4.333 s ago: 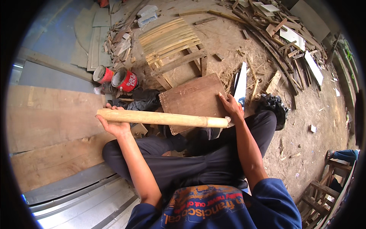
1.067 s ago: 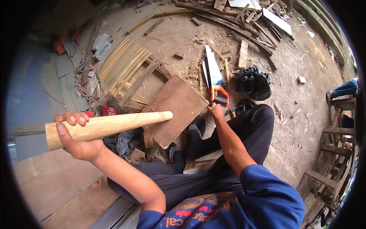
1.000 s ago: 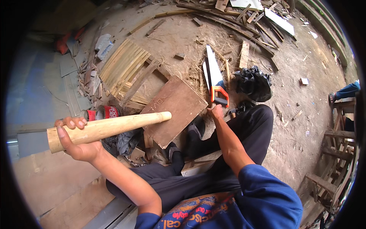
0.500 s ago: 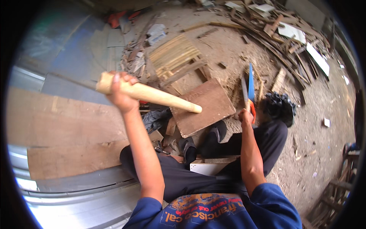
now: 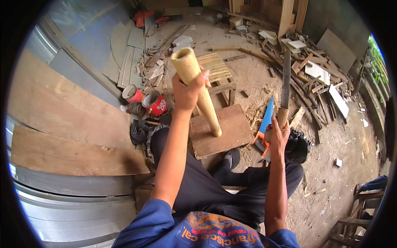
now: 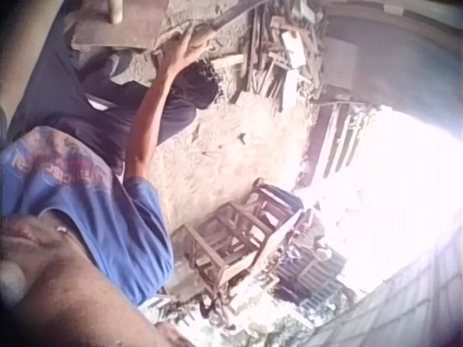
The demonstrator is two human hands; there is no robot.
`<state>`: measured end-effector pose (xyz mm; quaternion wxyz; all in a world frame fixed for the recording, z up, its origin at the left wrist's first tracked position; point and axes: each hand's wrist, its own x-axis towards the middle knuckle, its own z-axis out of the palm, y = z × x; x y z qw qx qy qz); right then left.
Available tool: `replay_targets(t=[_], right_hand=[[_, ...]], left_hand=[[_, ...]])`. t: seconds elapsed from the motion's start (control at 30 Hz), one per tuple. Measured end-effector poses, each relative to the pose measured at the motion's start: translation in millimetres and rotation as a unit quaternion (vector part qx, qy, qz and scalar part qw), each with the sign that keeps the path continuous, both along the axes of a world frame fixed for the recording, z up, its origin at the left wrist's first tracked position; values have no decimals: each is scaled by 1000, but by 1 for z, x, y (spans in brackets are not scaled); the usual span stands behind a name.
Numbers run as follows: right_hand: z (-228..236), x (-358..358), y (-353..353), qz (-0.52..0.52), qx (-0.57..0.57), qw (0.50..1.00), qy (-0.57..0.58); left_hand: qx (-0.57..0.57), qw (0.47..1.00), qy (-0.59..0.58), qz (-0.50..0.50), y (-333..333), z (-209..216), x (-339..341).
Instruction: The person sits on the floor and assembles a bamboo structure. They use a hammer to drive nails into a wooden base and attach bamboo poles. The person also uses a saw to cut a bamboo pole to size.
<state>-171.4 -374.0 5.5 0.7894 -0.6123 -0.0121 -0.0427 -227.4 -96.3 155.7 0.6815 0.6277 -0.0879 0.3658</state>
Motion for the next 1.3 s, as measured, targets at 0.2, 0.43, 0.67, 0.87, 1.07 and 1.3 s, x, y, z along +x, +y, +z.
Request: replay_targets(t=[0.2, 0.43, 0.67, 0.87, 1.07, 1.3], right_hand=[[111, -19, -2, 31, -6, 993, -117], [201, -59, 16, 54, -84, 976, -193], [240, -81, 32, 146, -286, 910, -264], [240, -85, 40, 162, -307, 896, -278], [235, -81, 41, 181, -320, 891, -265], [237, -83, 43, 175, -318, 877, -314]], left_hand=[[42, 995, 84, -16, -37, -26, 8], [39, 996, 76, 1, -48, -55, 11], [62, 995, 72, 23, -50, -56, 14], [38, 998, 57, 9, -50, -62, 14], [40, 997, 58, 24, -57, -53, 12], [18, 998, 59, 23, -57, -63, 13]])
